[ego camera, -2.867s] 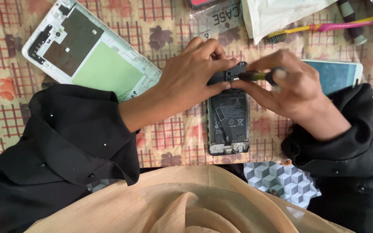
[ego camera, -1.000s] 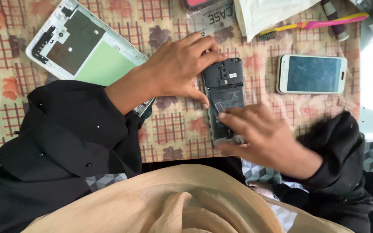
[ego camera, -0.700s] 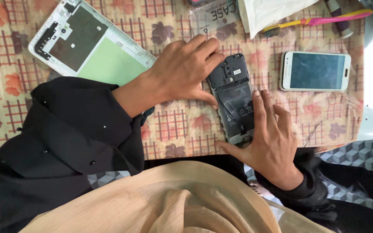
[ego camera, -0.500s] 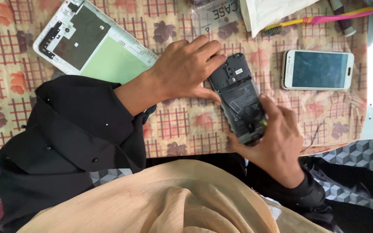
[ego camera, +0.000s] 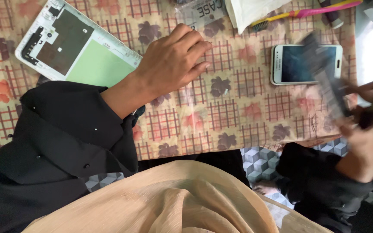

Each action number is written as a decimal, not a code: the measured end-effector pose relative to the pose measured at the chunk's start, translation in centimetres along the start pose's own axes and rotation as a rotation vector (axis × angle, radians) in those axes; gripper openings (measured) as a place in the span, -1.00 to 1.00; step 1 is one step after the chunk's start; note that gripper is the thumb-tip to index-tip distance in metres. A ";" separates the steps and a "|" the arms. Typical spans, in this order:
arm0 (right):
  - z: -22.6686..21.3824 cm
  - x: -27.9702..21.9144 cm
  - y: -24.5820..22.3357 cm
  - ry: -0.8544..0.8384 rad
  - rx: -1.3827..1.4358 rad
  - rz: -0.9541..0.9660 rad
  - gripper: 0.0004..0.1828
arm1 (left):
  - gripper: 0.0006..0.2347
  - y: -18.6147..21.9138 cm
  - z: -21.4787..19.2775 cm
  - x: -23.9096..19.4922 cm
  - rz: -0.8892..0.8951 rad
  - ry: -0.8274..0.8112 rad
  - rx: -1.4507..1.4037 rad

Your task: The person disassembles two smartphones on a table. They use a screwdriver to remove screws from the back of a black phone and a white phone, then remove the back covers to expose the internal components.

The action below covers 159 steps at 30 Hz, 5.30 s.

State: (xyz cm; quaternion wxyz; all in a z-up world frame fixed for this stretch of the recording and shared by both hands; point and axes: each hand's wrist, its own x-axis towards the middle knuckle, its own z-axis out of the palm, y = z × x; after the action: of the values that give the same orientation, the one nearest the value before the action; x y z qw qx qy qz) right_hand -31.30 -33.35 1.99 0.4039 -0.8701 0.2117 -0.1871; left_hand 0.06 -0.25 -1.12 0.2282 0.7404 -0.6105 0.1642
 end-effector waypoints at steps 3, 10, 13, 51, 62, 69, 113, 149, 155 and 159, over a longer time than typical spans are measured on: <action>-2.3 0.8 3.3 0.073 -0.167 0.072 -0.27 | -0.68 0.1 -0.1 0.1 -0.002 0.002 0.003; -3.3 2.9 8.3 0.041 -0.422 0.119 -0.22 | -0.68 0.1 0.2 0.0 -0.009 -0.009 0.013; -3.8 3.4 9.5 0.025 -0.501 0.125 -0.19 | -0.68 0.1 0.2 0.2 -0.009 -0.016 0.010; 13.4 8.8 -9.8 -0.517 -0.240 -0.218 -0.66 | -0.62 -0.9 0.3 0.8 -0.248 -0.046 -0.641; 9.6 7.9 -7.2 -0.309 -0.031 -0.614 -0.16 | -0.08 -3.3 -1.8 0.8 0.134 -0.259 -0.197; 8.6 3.8 -4.9 -0.324 0.316 -0.604 -0.40 | -0.12 -2.4 -2.3 0.2 0.096 -0.393 -0.148; 10.1 -0.6 -9.8 -0.539 -0.442 -0.880 -0.53 | 0.03 -2.7 0.5 -0.2 -0.075 -0.243 -0.249; 13.2 -1.1 -9.6 -0.399 0.518 -0.276 -0.39 | -0.16 -0.3 2.1 0.2 -0.235 -0.020 -0.434; 13.7 -2.3 -7.6 -0.366 0.628 -0.234 -0.53 | -0.23 0.4 2.9 0.1 -0.272 0.040 -0.421; 13.7 -2.2 -7.3 -0.187 0.429 -0.183 -0.63 | -0.30 1.2 2.6 0.4 -0.327 -0.001 -0.383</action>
State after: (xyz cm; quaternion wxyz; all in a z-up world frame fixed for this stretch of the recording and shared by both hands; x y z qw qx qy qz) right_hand -24.79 -19.38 -0.93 0.5786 -0.7934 0.0491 -0.1824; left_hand -1.14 -2.12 -2.95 0.3876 0.7726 -0.5028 0.0062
